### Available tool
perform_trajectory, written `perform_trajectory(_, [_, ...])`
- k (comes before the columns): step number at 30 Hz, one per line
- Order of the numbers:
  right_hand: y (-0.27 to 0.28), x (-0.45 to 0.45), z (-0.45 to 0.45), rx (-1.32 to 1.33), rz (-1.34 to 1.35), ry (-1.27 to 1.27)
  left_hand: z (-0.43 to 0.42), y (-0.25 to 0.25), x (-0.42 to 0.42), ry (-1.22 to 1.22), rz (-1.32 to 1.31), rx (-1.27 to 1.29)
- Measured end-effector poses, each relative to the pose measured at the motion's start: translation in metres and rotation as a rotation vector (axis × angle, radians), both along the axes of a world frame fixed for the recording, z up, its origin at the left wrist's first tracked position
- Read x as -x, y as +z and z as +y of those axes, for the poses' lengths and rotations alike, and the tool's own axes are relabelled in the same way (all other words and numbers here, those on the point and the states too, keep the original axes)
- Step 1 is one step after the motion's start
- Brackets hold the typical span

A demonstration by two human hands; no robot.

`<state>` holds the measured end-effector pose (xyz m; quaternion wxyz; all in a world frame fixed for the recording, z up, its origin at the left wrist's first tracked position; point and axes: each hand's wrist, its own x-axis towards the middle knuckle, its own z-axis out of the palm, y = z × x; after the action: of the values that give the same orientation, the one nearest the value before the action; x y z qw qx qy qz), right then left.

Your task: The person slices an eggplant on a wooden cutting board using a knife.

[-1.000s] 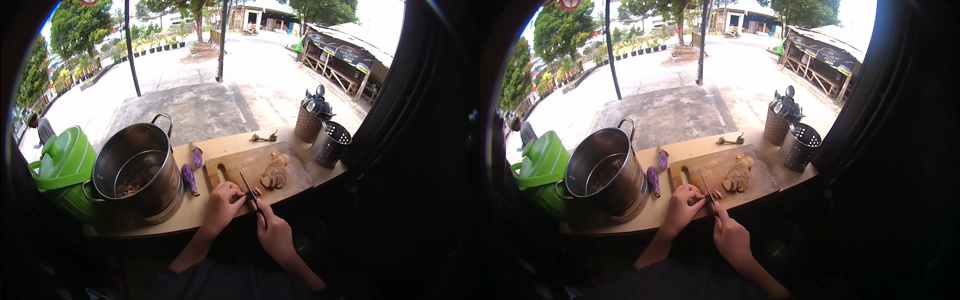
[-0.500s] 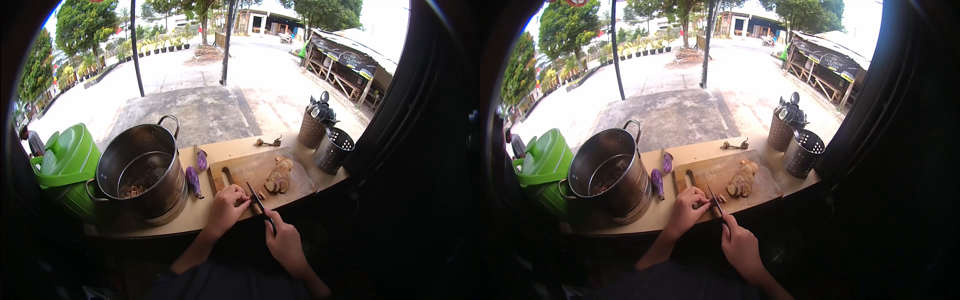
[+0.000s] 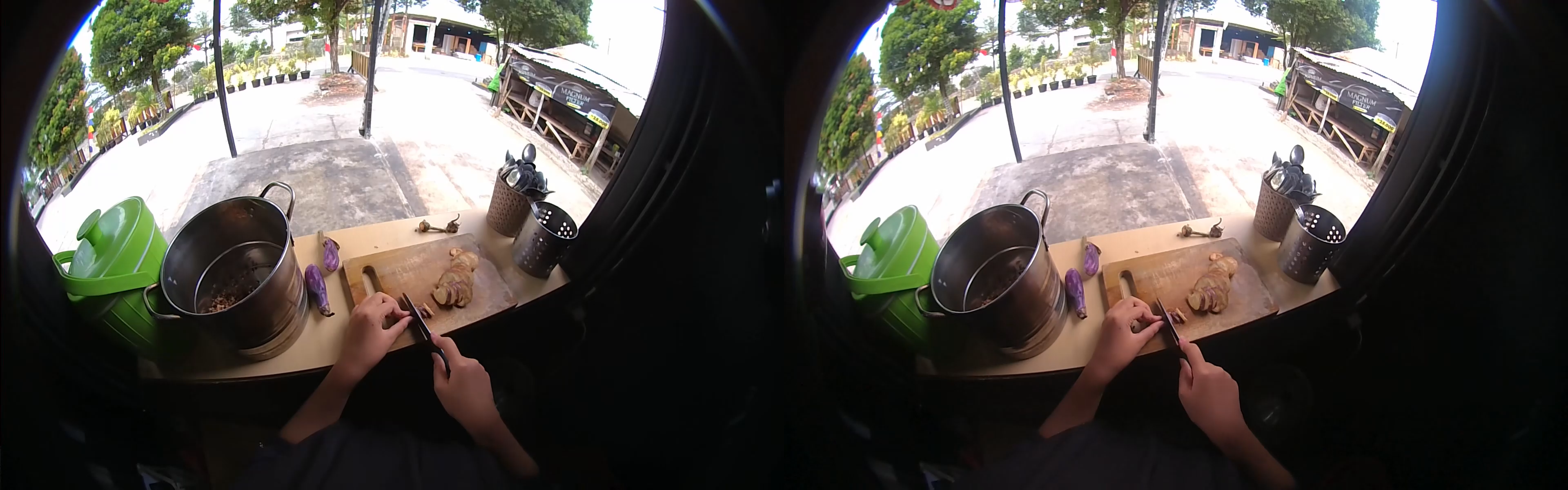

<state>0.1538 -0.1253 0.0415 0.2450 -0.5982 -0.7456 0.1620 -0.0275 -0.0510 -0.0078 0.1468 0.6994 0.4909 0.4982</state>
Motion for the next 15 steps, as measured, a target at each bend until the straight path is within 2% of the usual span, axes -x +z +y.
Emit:
perform_trajectory(3, [0.002, -0.01, -0.016, 0.001, -0.004, 0.003, -0.001, 0.001, -0.002, -0.014, -0.076, 0.056])
perform_trajectory(7, [0.003, -0.014, -0.02, -0.024, 0.031, 0.002, -0.004, 0.01, -0.004, 0.029, -0.039, 0.085])
perform_trajectory(10, [0.004, -0.012, -0.023, -0.069, -0.001, -0.004, -0.004, 0.009, -0.002, 0.01, 0.002, 0.007])
perform_trajectory(12, [0.005, -0.012, -0.027, -0.077, -0.027, -0.009, -0.004, 0.009, 0.0, 0.005, 0.164, -0.077])
perform_trajectory(15, [0.004, -0.013, -0.027, -0.105, -0.053, -0.007, -0.002, 0.005, 0.001, -0.002, 0.171, -0.076])
